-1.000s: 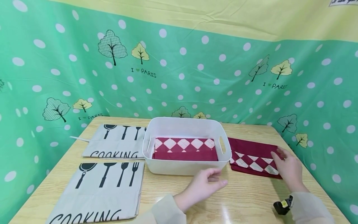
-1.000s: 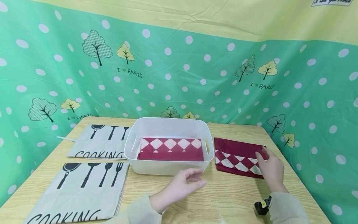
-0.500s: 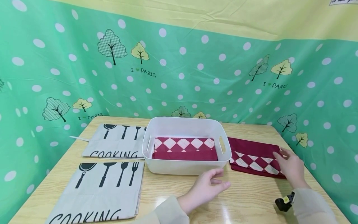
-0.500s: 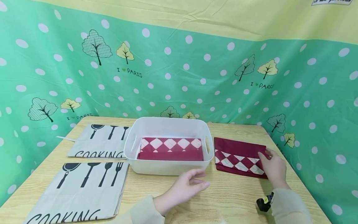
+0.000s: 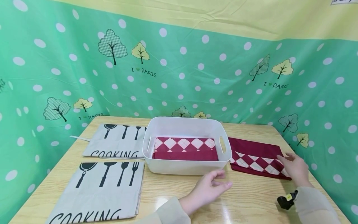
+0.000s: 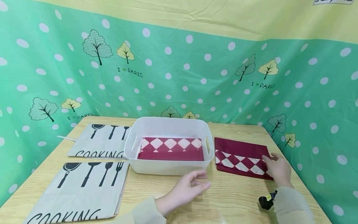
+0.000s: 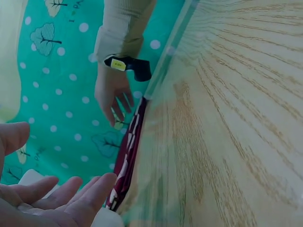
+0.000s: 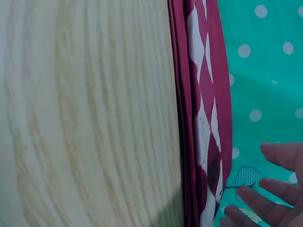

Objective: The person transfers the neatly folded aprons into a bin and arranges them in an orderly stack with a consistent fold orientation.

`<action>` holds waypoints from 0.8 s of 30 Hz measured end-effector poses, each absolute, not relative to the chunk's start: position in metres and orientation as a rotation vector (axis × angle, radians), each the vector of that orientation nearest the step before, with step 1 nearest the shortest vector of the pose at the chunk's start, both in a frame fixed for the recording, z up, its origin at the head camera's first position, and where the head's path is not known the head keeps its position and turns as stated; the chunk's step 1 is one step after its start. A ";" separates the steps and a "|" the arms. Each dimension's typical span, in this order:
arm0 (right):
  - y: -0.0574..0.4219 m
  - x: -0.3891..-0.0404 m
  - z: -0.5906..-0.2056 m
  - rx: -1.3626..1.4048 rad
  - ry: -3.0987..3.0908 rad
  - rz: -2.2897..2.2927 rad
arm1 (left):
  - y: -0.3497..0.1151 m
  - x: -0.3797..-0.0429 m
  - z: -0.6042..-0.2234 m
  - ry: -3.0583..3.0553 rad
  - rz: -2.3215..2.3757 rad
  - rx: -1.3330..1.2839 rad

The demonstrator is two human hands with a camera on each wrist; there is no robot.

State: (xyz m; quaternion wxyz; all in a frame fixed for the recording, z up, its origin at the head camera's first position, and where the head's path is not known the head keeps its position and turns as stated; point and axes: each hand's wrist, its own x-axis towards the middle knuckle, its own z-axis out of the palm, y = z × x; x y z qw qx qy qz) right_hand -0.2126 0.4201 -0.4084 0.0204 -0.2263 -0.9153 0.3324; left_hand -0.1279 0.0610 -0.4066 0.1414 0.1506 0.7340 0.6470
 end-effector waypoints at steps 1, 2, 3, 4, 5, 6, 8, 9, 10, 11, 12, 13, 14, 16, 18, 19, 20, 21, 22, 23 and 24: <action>0.422 -0.213 -0.409 -0.708 -2.851 1.016 | 0.061 -0.128 -0.407 2.115 1.867 0.427; 0.423 -0.212 -0.410 -0.715 -2.861 1.004 | 0.062 -0.128 -0.408 2.114 1.866 0.421; 0.425 -0.212 -0.411 -0.719 -2.871 0.994 | 0.062 -0.128 -0.408 2.109 1.866 0.412; 0.426 -0.212 -0.412 -0.725 -2.879 0.991 | 0.062 -0.128 -0.409 2.102 1.870 0.403; 0.427 -0.212 -0.413 -0.735 -2.888 0.986 | 0.063 -0.128 -0.409 2.093 1.874 0.393; 0.428 -0.212 -0.414 -0.747 -2.894 0.990 | 0.063 -0.128 -0.410 2.087 1.876 0.382; 0.430 -0.213 -0.416 -0.776 -2.902 1.001 | 0.064 -0.128 -0.411 2.085 1.877 0.372; 0.431 -0.213 -0.416 -0.789 -2.905 1.005 | 0.065 -0.128 -0.411 2.085 1.877 0.368; 0.432 -0.214 -0.417 -0.802 -2.905 1.010 | 0.065 -0.128 -0.412 2.085 1.878 0.366; 0.432 -0.214 -0.418 -0.810 -2.907 1.012 | 0.066 -0.128 -0.412 2.081 1.881 0.363; 0.433 -0.214 -0.418 -0.817 -2.906 1.021 | 0.066 -0.129 -0.413 2.077 1.885 0.362; 0.433 -0.214 -0.419 -0.820 -2.909 1.025 | 0.067 -0.129 -0.414 2.073 1.890 0.365; 0.434 -0.214 -0.419 -0.818 -2.909 1.034 | 0.068 -0.129 -0.414 2.066 1.896 0.365; 0.436 -0.214 -0.420 -0.809 -2.917 1.045 | 0.069 -0.129 -0.415 2.045 1.910 0.365; 0.437 -0.214 -0.421 -0.803 -2.927 1.067 | 0.069 -0.128 -0.416 2.033 1.919 0.366; 0.438 -0.215 -0.422 -0.800 -2.932 1.079 | 0.070 -0.128 -0.417 2.027 1.925 0.367; 0.439 -0.215 -0.422 -0.803 -2.929 1.094 | 0.070 -0.128 -0.417 2.020 1.930 0.366; 0.439 -0.216 -0.423 -0.811 -2.928 1.110 | 0.070 -0.128 -0.417 2.015 1.934 0.364; 0.439 -0.217 -0.424 -0.818 -2.927 1.116 | 0.071 -0.128 -0.418 2.011 1.939 0.363; 0.438 -0.217 -0.425 -0.832 -2.921 1.124 | 0.071 -0.127 -0.418 2.008 1.943 0.361; 0.437 -0.218 -0.425 -0.844 -2.915 1.131 | 0.071 -0.127 -0.418 2.003 1.948 0.359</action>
